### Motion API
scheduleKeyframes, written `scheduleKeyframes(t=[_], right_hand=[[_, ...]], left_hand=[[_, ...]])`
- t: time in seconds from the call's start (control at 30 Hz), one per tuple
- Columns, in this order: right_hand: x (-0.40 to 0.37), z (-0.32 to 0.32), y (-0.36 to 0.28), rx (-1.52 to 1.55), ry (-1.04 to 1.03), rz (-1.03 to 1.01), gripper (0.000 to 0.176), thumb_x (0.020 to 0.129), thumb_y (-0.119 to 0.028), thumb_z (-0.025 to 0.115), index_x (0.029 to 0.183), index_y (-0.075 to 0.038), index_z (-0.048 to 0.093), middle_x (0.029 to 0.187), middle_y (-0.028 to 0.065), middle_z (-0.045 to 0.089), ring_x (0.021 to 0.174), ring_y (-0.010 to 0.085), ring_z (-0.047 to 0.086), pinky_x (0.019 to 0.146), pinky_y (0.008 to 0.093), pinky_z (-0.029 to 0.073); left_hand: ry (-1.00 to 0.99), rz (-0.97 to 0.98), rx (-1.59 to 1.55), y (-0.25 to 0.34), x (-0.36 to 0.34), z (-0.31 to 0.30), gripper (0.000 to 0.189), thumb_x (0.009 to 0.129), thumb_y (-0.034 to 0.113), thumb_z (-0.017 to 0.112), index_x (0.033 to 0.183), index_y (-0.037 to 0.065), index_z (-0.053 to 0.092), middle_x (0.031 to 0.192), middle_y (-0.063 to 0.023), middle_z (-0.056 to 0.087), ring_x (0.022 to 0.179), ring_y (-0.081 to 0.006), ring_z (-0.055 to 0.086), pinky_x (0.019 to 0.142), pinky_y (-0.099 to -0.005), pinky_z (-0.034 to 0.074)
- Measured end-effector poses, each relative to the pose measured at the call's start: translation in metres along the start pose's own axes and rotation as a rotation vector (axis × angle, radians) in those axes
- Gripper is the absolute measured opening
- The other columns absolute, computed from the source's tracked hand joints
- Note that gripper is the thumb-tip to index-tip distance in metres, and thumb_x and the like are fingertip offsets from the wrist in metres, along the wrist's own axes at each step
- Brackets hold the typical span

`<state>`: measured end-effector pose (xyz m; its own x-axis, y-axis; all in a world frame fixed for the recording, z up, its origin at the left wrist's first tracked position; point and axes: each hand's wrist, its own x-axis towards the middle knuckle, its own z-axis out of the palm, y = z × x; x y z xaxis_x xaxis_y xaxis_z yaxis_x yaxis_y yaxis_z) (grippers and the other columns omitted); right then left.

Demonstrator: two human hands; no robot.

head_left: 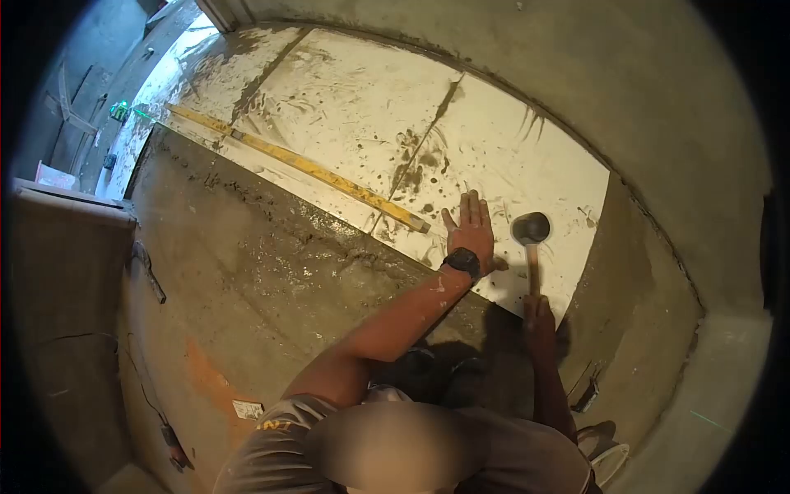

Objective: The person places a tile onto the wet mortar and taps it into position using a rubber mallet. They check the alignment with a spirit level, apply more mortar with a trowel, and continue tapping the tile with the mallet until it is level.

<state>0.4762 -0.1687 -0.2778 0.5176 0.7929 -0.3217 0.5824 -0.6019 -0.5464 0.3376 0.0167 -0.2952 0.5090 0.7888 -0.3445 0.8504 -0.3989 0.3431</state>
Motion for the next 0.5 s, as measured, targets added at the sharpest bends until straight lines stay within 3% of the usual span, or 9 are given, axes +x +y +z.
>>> scheduleKeyframes(t=[0.03, 0.1, 0.13, 0.23, 0.37, 0.4, 0.43, 0.5], right_hand=[[-0.001, -0.002, 0.003, -0.002, 0.008, 0.000, 0.039, 0.105, -0.039, 0.052, 0.110, 0.000, 0.058, 0.093, 0.0277, 0.068, 0.090, 0.0489, 0.066, 0.074, 0.0533, 0.049], [-0.004, -0.006, -0.001, 0.114, 0.119, -0.098, 0.038, 0.106, -0.038, 0.051, 0.107, -0.001, 0.057, 0.082, 0.0190, 0.064, 0.077, 0.0349, 0.065, 0.070, 0.0458, 0.048], [-0.014, -0.009, -0.004, 0.114, 0.113, -0.089, 0.038, 0.106, -0.038, 0.051, 0.107, -0.001, 0.057, 0.082, 0.0190, 0.064, 0.077, 0.0349, 0.065, 0.070, 0.0458, 0.048], [-0.038, -0.017, -0.010, 0.252, 0.233, -0.051, 0.039, 0.107, -0.040, 0.049, 0.106, -0.002, 0.058, 0.073, 0.0050, 0.053, 0.066, 0.0166, 0.054, 0.062, 0.0350, 0.045], [-0.062, 0.000, 0.024, 0.512, 0.305, -0.069, 0.040, 0.107, -0.041, 0.045, 0.112, -0.002, 0.055, 0.075, 0.0039, 0.055, 0.060, 0.0137, 0.052, 0.058, 0.0325, 0.044], [-0.063, -0.006, 0.020, 0.418, 0.202, -0.123, 0.045, 0.107, -0.043, 0.045, 0.115, 0.001, 0.052, 0.078, 0.0118, 0.060, 0.063, 0.0249, 0.059, 0.062, 0.0376, 0.048], [-0.060, -0.001, 0.031, 0.416, 0.203, -0.118, 0.045, 0.107, -0.043, 0.045, 0.115, 0.001, 0.052, 0.078, 0.0118, 0.060, 0.063, 0.0249, 0.059, 0.062, 0.0376, 0.048], [-0.047, 0.014, 0.048, -0.037, 0.007, 0.008, 0.048, 0.107, -0.044, 0.047, 0.114, 0.003, 0.051, 0.083, 0.0212, 0.063, 0.072, 0.0398, 0.064, 0.067, 0.0453, 0.049]], left_hand=[[-0.013, -0.003, 0.015, 0.000, 0.000, -0.003, 0.140, 0.068, 0.074, 0.079, 0.160, -0.006, 0.011, 0.169, -0.0251, 0.006, 0.158, -0.0392, 0.003, 0.118, -0.0714, 0.015], [-0.024, -0.014, 0.028, -0.003, 0.001, -0.006, 0.140, 0.068, 0.074, 0.079, 0.160, -0.006, 0.011, 0.169, -0.0252, 0.006, 0.158, -0.0386, 0.003, 0.118, -0.0704, 0.015], [-0.013, -0.005, 0.009, -0.004, -0.001, -0.005, 0.138, 0.070, 0.073, 0.078, 0.160, -0.007, 0.011, 0.169, -0.0252, 0.006, 0.158, -0.0383, 0.004, 0.119, -0.0687, 0.016], [-0.027, 0.001, 0.041, -0.003, -0.004, -0.011, 0.136, 0.072, 0.074, 0.076, 0.160, -0.007, 0.011, 0.169, -0.0251, 0.007, 0.158, -0.0377, 0.006, 0.120, -0.0663, 0.018], [-0.007, 0.016, 0.054, -0.007, -0.003, -0.007, 0.138, 0.070, 0.077, 0.075, 0.160, -0.007, 0.011, 0.169, -0.0250, 0.007, 0.158, -0.0378, 0.006, 0.120, -0.0657, 0.019], [0.001, 0.020, 0.051, -0.007, -0.003, -0.004, 0.139, 0.070, 0.078, 0.075, 0.160, -0.007, 0.011, 0.169, -0.0249, 0.007, 0.158, -0.0377, 0.006, 0.120, -0.0656, 0.019], [-0.003, 0.022, 0.050, -0.006, -0.003, -0.004, 0.139, 0.070, 0.078, 0.075, 0.160, -0.007, 0.011, 0.169, -0.0249, 0.007, 0.158, -0.0377, 0.006, 0.120, -0.0656, 0.019], [-0.012, 0.015, 0.072, -0.005, -0.001, -0.004, 0.140, 0.069, 0.079, 0.074, 0.160, -0.007, 0.012, 0.169, -0.0251, 0.008, 0.158, -0.0380, 0.006, 0.120, -0.0658, 0.019]])
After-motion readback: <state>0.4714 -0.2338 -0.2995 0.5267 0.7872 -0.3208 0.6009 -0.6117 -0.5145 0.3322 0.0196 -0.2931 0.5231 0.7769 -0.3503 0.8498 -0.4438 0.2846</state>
